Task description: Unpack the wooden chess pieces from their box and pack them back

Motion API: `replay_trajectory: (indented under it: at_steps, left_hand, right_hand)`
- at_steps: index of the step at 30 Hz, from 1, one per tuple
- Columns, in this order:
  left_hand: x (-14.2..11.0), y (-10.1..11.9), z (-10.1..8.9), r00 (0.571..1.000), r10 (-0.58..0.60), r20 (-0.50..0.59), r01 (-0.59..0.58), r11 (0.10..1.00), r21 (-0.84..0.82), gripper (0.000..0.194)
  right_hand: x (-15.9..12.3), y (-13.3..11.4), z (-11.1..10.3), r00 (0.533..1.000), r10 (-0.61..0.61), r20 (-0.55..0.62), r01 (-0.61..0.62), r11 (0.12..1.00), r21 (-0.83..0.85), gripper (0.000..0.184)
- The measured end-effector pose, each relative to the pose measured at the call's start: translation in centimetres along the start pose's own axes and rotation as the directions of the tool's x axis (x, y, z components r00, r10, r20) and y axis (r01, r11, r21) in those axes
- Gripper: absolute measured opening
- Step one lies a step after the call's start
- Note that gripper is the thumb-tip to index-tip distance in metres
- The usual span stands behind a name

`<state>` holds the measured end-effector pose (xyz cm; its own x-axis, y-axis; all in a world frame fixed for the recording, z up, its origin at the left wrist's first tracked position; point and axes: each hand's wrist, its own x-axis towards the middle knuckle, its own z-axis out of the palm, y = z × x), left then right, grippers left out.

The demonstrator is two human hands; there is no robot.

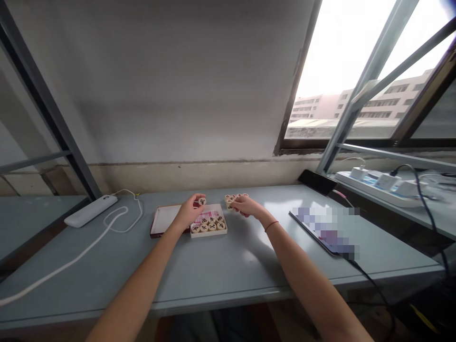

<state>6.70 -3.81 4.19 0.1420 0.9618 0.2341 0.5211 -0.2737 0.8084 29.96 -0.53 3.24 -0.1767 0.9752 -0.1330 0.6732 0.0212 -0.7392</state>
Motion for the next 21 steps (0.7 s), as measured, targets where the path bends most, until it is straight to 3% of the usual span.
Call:
replay_trajectory:
  at_steps: [4,8,11,13,15,18,21]
  left_hand:
    - [-0.2,0.0,0.3,0.999,-0.008,0.031,0.008,1.000,0.024,0.038]
    - [-0.6,0.2,0.9,0.990,0.094,0.102,-0.107,0.985,0.136,0.038]
    - [-1.0,0.5,1.4,0.971,0.212,0.113,-0.231,0.954,0.189,0.034]
    - [-1.1,0.7,1.6,0.960,0.256,0.115,-0.273,0.944,0.184,0.033]
    - [-1.1,0.8,1.7,0.948,0.295,0.116,-0.312,0.934,0.175,0.032]
    - [-1.1,0.7,1.9,0.935,0.338,0.112,-0.353,0.919,0.178,0.033]
    - [-1.0,0.4,1.8,0.945,0.310,0.104,-0.325,0.923,0.204,0.040]
  right_hand:
    - [0.4,0.7,0.2,0.998,0.057,0.023,-0.055,0.993,-0.101,0.036]
    - [0.1,0.2,0.2,0.989,-0.098,-0.108,0.077,0.980,-0.182,0.040]
    - [-0.8,-1.3,0.7,0.972,-0.232,0.026,0.231,0.972,0.040,0.038]
    - [-1.4,-2.4,1.2,0.941,-0.308,0.139,0.277,0.939,0.205,0.039]
    - [-1.9,-3.2,1.7,0.919,-0.351,0.178,0.292,0.911,0.292,0.039]
    - [-2.0,-3.3,1.7,0.926,-0.329,0.184,0.249,0.901,0.356,0.036]
    - [-1.2,-1.9,0.9,0.975,-0.208,0.084,0.176,0.941,0.289,0.032]
